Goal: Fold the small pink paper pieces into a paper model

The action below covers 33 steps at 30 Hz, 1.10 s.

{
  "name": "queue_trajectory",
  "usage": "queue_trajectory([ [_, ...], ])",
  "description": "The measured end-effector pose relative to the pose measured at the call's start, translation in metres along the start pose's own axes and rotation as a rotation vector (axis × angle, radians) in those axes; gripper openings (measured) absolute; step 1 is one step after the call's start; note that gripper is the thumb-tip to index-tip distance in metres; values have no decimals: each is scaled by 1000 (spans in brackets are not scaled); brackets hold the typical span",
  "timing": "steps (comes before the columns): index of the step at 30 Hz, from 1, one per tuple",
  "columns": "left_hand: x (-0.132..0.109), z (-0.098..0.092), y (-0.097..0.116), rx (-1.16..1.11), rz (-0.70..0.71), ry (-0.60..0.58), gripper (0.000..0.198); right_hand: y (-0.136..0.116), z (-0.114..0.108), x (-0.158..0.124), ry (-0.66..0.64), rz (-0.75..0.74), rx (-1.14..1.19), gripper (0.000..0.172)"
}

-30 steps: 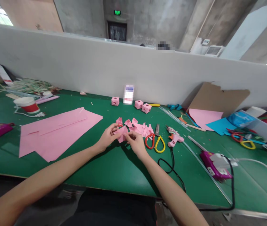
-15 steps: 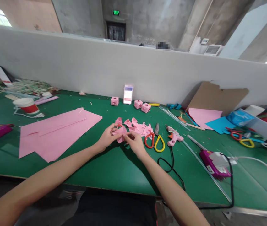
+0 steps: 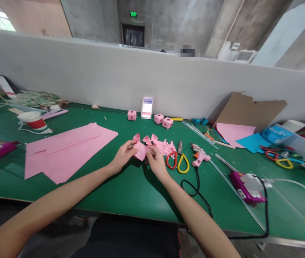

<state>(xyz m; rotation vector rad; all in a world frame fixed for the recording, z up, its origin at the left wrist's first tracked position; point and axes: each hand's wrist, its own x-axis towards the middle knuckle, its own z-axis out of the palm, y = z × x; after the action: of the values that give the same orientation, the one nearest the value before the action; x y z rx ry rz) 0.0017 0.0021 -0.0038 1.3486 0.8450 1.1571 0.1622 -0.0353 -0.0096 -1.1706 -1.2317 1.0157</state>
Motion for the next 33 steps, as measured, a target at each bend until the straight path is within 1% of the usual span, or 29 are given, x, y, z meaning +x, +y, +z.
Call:
queue_trajectory([
  [3, 0, 0, 0, 15, 4, -8, 35, 0, -1, 0, 15, -4, 23, 40],
  [8, -2, 1, 2, 9, -34, -66, 44, 1, -1, 1, 23, -35, 0, 33],
  [13, -2, 0, 1, -12, -58, 5, 46, 4, -3, 1, 75, -98, -81, 29],
  [16, -2, 0, 1, -77, -91, 5, 46, 1, -5, -1, 93, -181, -199, 31],
  [19, -1, 1, 2, -142, -121, 19, 45, -6, -5, -5, 48, -303, -366, 26],
  [21, -1, 2, 2, -181, -151, 56, 42, -9, -3, -8, 9, -363, -415, 27],
  [23, 0, 2, 3, -214, -178, 97, 36, -10, -2, -9, -22, -379, -435, 29],
  [25, 0, 3, 5, -237, -184, 109, 34, -8, -1, -8, -52, -378, -453, 32],
  [28, 0, 4, 8, -234, -151, 83, 44, -4, -1, -7, -95, -396, -480, 34],
  [31, 0, 3, 8, -203, -122, 54, 57, -4, -2, -7, -96, -405, -477, 33],
  [33, -1, 3, 7, -200, -121, 43, 59, -5, -2, -8, -86, -391, -470, 31],
])
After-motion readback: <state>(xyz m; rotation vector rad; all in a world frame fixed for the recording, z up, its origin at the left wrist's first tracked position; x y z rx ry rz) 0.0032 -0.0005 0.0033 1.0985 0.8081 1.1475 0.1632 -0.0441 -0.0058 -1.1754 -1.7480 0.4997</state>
